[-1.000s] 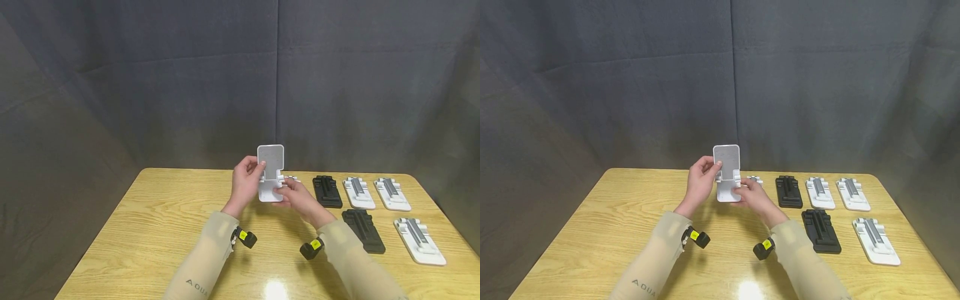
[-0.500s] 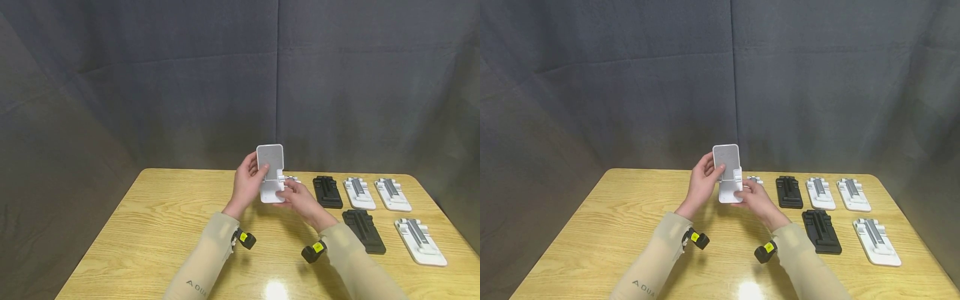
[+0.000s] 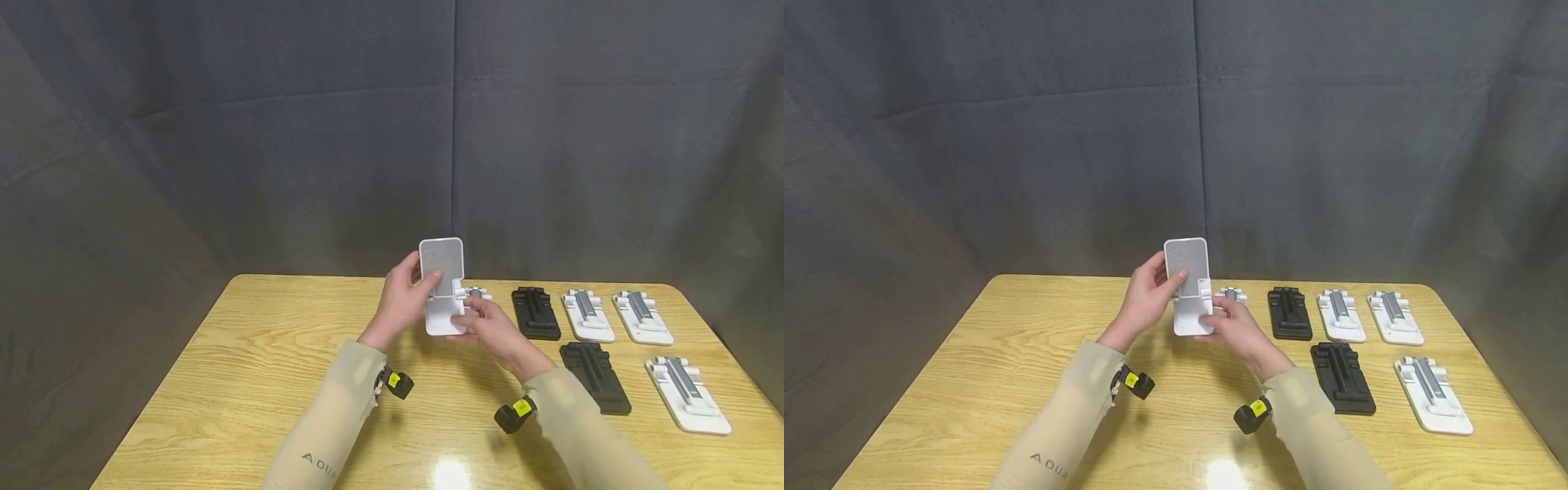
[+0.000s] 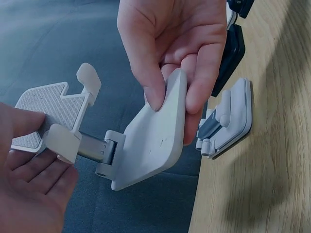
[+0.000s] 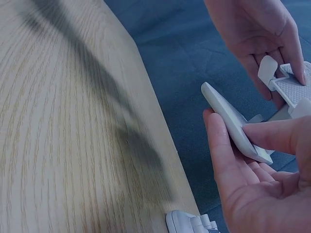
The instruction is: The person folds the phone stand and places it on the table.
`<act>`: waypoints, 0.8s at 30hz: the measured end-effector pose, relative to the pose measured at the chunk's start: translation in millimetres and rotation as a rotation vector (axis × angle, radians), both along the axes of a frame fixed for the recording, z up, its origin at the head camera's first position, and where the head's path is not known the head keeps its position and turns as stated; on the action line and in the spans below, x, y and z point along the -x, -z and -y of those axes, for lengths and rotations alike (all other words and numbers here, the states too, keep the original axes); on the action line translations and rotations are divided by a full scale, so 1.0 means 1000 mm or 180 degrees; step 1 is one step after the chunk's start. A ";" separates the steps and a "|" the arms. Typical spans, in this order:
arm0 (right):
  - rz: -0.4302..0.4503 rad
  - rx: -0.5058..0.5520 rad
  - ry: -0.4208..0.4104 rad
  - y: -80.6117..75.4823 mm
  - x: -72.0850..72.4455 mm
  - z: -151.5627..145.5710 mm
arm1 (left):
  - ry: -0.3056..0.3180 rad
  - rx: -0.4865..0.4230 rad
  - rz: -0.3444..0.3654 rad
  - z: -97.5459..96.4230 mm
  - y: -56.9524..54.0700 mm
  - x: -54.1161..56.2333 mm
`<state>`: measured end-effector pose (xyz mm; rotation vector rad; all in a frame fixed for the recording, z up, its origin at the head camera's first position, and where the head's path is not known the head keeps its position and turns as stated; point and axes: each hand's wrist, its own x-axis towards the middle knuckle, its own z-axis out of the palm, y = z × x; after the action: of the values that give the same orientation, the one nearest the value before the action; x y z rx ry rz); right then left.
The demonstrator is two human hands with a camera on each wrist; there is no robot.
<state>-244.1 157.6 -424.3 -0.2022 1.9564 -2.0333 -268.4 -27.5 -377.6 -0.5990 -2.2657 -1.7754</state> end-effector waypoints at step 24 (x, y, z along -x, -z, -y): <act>0.0071 0.0096 -0.0018 -0.004 -0.006 0.007 | -0.0540 0.0107 -0.0107 0.002 0.002 0.004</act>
<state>-237.6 150.6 -420.2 -0.1906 1.9108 -2.0536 -272.8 -29.5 -379.7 -0.4248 -2.2544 -1.6385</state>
